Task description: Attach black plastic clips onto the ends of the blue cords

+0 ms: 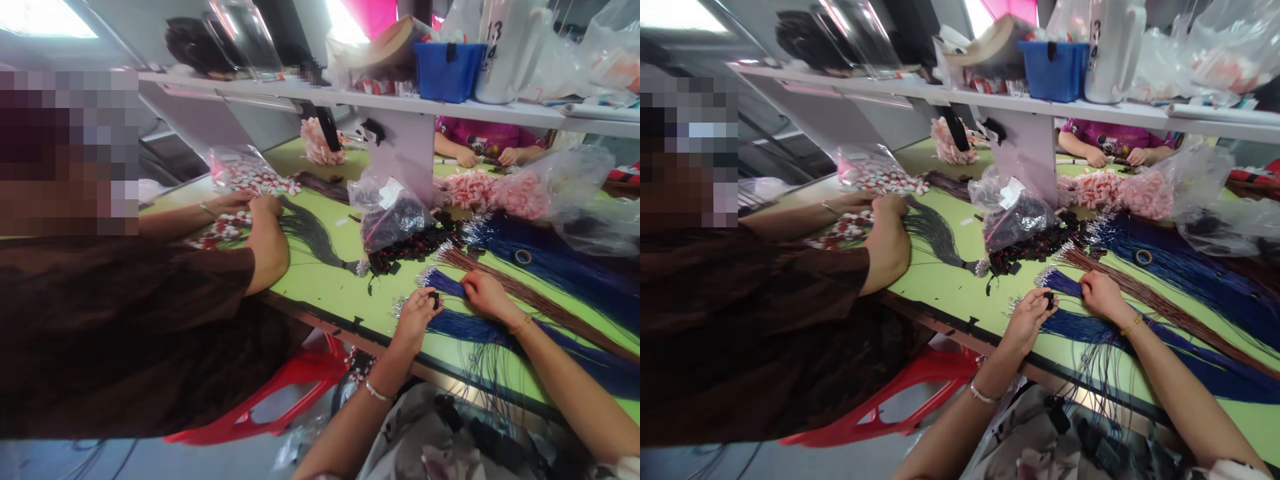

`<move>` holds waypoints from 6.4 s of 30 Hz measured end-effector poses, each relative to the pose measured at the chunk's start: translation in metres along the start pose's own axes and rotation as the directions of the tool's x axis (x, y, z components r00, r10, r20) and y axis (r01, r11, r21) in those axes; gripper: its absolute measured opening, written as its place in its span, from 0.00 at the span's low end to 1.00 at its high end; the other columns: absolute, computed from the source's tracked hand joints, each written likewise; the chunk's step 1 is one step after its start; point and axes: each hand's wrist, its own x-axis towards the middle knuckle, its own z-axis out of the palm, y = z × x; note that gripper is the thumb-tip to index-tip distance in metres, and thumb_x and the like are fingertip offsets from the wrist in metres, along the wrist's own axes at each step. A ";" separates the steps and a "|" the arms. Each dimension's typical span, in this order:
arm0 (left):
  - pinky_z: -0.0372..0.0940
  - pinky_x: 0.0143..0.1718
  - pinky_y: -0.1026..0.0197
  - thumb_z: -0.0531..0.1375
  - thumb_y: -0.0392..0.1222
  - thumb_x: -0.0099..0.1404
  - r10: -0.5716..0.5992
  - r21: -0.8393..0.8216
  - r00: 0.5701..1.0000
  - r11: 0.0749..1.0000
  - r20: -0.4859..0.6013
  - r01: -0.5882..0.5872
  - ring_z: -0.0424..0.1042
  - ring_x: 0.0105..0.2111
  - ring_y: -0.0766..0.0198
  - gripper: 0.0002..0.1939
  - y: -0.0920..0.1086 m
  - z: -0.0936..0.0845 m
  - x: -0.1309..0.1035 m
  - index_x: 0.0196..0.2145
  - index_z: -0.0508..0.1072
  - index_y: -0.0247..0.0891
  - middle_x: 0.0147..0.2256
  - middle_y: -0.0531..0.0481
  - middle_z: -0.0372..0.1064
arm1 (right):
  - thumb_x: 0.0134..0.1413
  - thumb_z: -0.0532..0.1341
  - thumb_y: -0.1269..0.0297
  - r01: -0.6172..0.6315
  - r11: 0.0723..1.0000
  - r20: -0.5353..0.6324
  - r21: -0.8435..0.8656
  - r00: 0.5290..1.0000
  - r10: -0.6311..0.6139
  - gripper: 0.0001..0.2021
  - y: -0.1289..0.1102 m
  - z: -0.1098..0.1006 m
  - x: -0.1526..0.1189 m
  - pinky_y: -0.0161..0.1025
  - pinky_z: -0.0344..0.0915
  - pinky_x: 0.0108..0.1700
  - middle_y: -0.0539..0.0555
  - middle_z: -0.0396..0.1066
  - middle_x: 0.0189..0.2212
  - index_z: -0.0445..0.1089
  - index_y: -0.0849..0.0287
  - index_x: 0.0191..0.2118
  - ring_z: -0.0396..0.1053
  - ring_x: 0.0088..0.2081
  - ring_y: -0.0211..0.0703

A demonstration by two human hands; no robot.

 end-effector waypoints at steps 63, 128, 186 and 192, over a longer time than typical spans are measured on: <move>0.63 0.44 0.57 0.67 0.39 0.50 -0.040 -0.072 0.997 0.996 0.073 0.046 0.69 0.35 0.65 0.16 0.000 0.001 0.000 0.37 0.71 0.36 0.33 0.49 0.69 | 0.47 0.56 0.64 0.075 0.874 -0.100 0.480 0.994 -0.030 0.08 -0.040 0.020 -0.017 0.30 0.44 0.21 0.45 0.58 0.15 0.63 0.59 0.21 0.51 0.18 0.31; 0.61 0.48 0.52 0.59 0.39 0.60 0.226 0.676 0.814 0.463 0.535 -0.573 0.69 0.42 0.53 0.12 0.020 -0.022 -0.049 0.42 0.76 0.44 0.40 0.40 0.73 | 0.57 0.50 0.71 0.192 0.943 0.072 -0.271 0.981 -0.179 0.18 -0.015 0.002 0.047 0.36 0.56 0.37 0.58 0.66 0.43 0.68 0.52 0.49 0.63 0.42 0.45; 0.66 0.40 0.65 0.65 0.34 0.53 -0.005 -0.092 0.981 0.995 0.196 0.024 0.72 0.36 0.66 0.16 0.049 -0.035 -0.009 0.41 0.70 0.36 0.37 0.48 0.71 | 0.52 0.58 0.67 0.292 0.686 -0.207 0.666 0.956 -0.206 0.06 -0.098 -0.006 -0.024 0.30 0.55 0.25 0.47 0.64 0.24 0.68 0.59 0.37 0.58 0.23 0.32; 0.65 0.43 0.65 0.65 0.33 0.53 -0.024 -0.132 0.980 0.990 0.198 0.051 0.71 0.37 0.67 0.17 0.042 -0.036 -0.011 0.41 0.71 0.35 0.38 0.48 0.71 | 0.54 0.57 0.64 0.311 0.651 -0.238 0.692 0.950 -0.201 0.06 -0.098 -0.004 -0.028 0.32 0.59 0.30 0.50 0.68 0.26 0.68 0.60 0.31 0.62 0.27 0.35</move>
